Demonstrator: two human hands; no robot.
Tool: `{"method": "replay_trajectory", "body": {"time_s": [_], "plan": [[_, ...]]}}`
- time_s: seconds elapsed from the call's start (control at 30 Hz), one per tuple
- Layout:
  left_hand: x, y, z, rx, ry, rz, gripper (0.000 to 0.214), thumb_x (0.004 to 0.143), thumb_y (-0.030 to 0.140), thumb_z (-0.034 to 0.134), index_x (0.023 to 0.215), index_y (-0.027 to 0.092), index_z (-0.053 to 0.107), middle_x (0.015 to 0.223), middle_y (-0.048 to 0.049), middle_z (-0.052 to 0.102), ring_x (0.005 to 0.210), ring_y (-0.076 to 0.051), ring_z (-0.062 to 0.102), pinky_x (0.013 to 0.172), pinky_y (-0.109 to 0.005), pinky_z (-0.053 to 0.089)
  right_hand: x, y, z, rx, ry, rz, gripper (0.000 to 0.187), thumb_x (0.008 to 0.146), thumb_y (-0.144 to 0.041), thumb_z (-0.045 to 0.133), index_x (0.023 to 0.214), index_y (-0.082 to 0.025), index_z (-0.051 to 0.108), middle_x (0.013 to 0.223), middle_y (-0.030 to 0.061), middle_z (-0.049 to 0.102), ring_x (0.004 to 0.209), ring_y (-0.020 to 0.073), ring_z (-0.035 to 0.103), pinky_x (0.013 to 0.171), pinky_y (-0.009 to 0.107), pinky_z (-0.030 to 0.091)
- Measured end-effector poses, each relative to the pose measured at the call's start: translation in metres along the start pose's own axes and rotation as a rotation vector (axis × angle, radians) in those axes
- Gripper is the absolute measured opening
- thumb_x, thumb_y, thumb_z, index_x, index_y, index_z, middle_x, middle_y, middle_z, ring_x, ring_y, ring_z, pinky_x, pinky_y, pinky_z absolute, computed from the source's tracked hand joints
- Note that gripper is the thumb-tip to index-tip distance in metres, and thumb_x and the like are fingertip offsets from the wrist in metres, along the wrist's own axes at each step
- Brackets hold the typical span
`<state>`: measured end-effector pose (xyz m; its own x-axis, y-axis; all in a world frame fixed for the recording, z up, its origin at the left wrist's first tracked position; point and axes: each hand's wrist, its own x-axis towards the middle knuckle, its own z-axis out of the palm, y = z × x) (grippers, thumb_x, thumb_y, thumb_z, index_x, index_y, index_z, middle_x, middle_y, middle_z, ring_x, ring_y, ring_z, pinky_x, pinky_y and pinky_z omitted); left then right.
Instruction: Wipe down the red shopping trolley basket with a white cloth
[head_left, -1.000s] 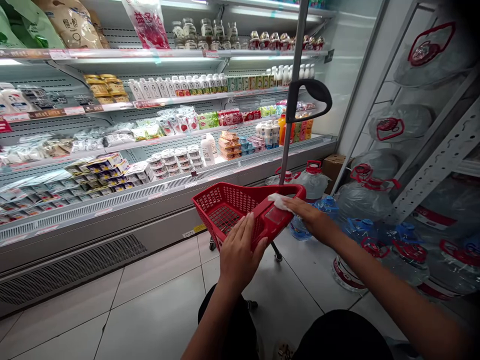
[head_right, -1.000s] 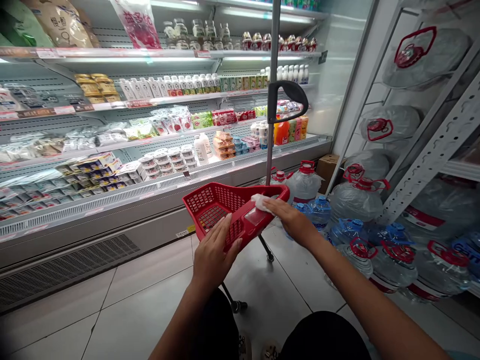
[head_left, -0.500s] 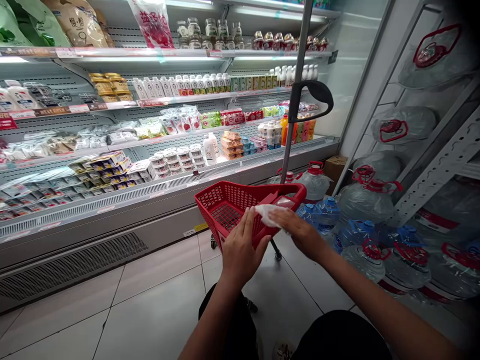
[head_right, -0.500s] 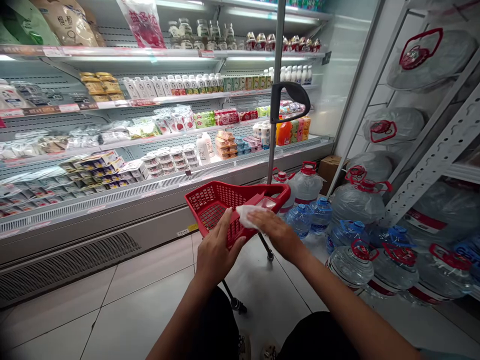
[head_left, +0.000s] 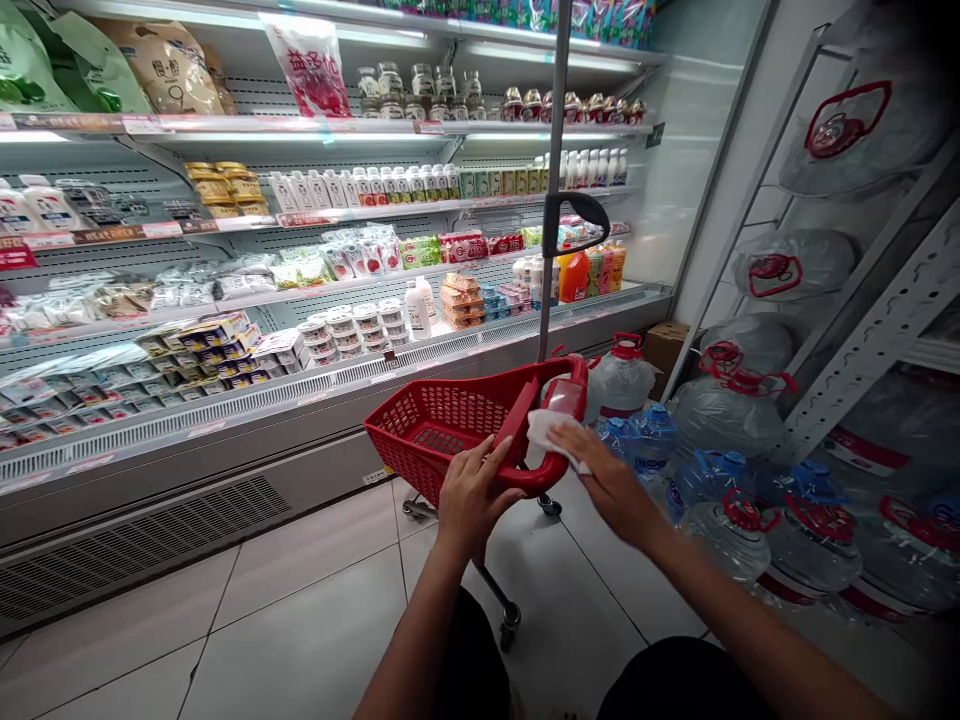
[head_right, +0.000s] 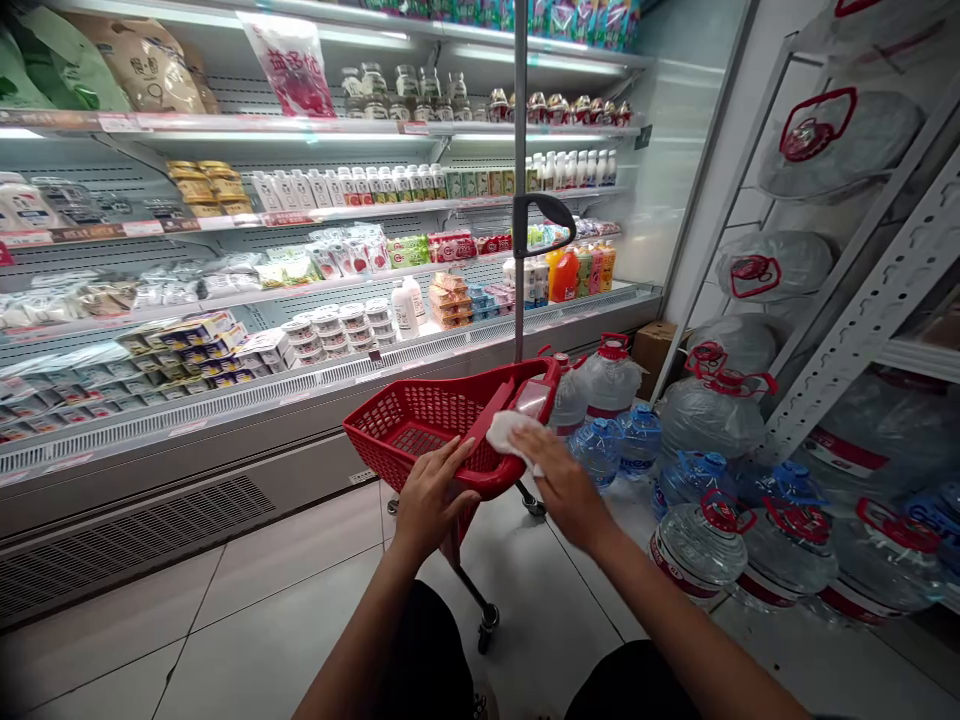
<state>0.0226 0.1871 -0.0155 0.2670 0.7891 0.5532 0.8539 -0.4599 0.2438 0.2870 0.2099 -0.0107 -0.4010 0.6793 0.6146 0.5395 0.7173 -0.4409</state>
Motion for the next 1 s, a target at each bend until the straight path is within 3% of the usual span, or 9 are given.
{"method": "replay_trajectory", "body": {"time_s": [0.17,0.27,0.43,0.53,0.63,0.77,0.87,0.93,1.0], "plan": [[0.003,0.024,0.01,0.02,0.065,-0.06,0.073,0.095,0.064,0.064,0.16,0.036,0.045,0.158,-0.0092,0.054,0.136,-0.035,0.057,0.116,-0.056,0.045,-0.025,-0.046,0.0,-0.099,-0.04,-0.025,0.065,0.105,-0.017,0.035,0.167,-0.034,0.029,0.168,-0.0014,0.041,0.16,0.0221,0.027,0.131,0.052,0.03],[0.005,0.033,0.013,-0.015,0.036,-0.041,0.075,0.1,0.059,0.061,0.165,0.035,0.033,0.168,-0.0105,0.04,0.147,-0.035,0.048,0.122,-0.059,0.038,-0.025,-0.042,-0.005,-0.239,-0.026,-0.044,0.067,0.104,-0.016,0.037,0.168,-0.033,0.025,0.168,-0.0006,0.042,0.16,0.0232,0.028,0.13,0.053,0.031],[0.009,0.032,0.014,-0.239,-0.099,0.142,0.087,0.106,0.041,0.054,0.17,0.032,-0.003,0.177,-0.0087,0.018,0.162,-0.027,0.024,0.13,-0.052,0.029,-0.014,-0.035,0.007,-0.502,-0.034,-0.095,0.069,0.101,-0.013,0.043,0.167,-0.025,0.029,0.166,0.0038,0.045,0.155,0.0246,0.037,0.13,0.052,0.03],[0.011,0.027,0.016,-0.305,-0.121,0.168,0.086,0.105,0.03,0.052,0.17,0.03,-0.004,0.178,-0.0085,0.011,0.163,-0.024,0.017,0.129,-0.047,0.032,-0.009,-0.036,0.023,-0.596,-0.044,-0.14,0.066,0.101,-0.011,0.043,0.166,-0.019,0.032,0.163,0.0082,0.049,0.151,0.0254,0.044,0.131,0.051,0.028],[0.005,0.002,0.012,-0.177,-0.072,0.093,0.08,0.104,0.032,0.054,0.17,0.03,0.008,0.177,-0.0093,0.017,0.162,-0.026,0.021,0.13,-0.052,0.029,-0.01,-0.028,0.027,-0.605,-0.036,-0.128,0.067,0.101,-0.009,0.042,0.166,-0.02,0.032,0.162,0.0075,0.051,0.149,0.0251,0.046,0.13,0.05,0.029],[-0.024,-0.065,-0.001,0.142,0.005,-0.064,0.067,0.104,0.049,0.056,0.164,0.026,0.036,0.17,-0.0135,0.036,0.159,-0.032,0.032,0.13,-0.062,0.021,-0.017,-0.006,0.018,-0.522,0.013,-0.053,0.074,0.099,-0.011,0.042,0.169,-0.029,0.024,0.164,0.0041,0.048,0.151,0.028,0.044,0.13,0.055,0.027],[-0.05,-0.105,0.0,0.307,0.007,-0.185,0.061,0.101,0.06,0.055,0.149,0.022,0.059,0.156,-0.0184,0.055,0.151,-0.039,0.044,0.125,-0.069,0.024,-0.022,0.004,0.025,-0.442,0.026,-0.019,0.077,0.098,-0.012,0.042,0.17,-0.032,0.02,0.168,0.0024,0.041,0.154,0.03,0.04,0.13,0.059,0.026],[-0.063,-0.111,0.009,0.321,-0.025,-0.203,0.057,0.103,0.061,0.051,0.145,0.025,0.063,0.148,-0.0165,0.064,0.14,-0.036,0.057,0.121,-0.066,0.035,-0.023,0.004,0.042,-0.406,0.01,-0.029,0.081,0.097,-0.01,0.042,0.17,-0.033,0.017,0.17,0.0018,0.037,0.155,0.0302,0.038,0.13,0.059,0.027],[-0.068,-0.102,0.02,0.305,-0.033,-0.198,0.056,0.105,0.059,0.049,0.15,0.027,0.057,0.146,-0.0146,0.066,0.131,-0.032,0.065,0.115,-0.059,0.045,-0.024,0.001,0.067,-0.383,-0.011,-0.051,0.085,0.094,-0.007,0.043,0.17,-0.033,0.015,0.17,0.0025,0.037,0.155,0.0297,0.039,0.129,0.058,0.029]]}}
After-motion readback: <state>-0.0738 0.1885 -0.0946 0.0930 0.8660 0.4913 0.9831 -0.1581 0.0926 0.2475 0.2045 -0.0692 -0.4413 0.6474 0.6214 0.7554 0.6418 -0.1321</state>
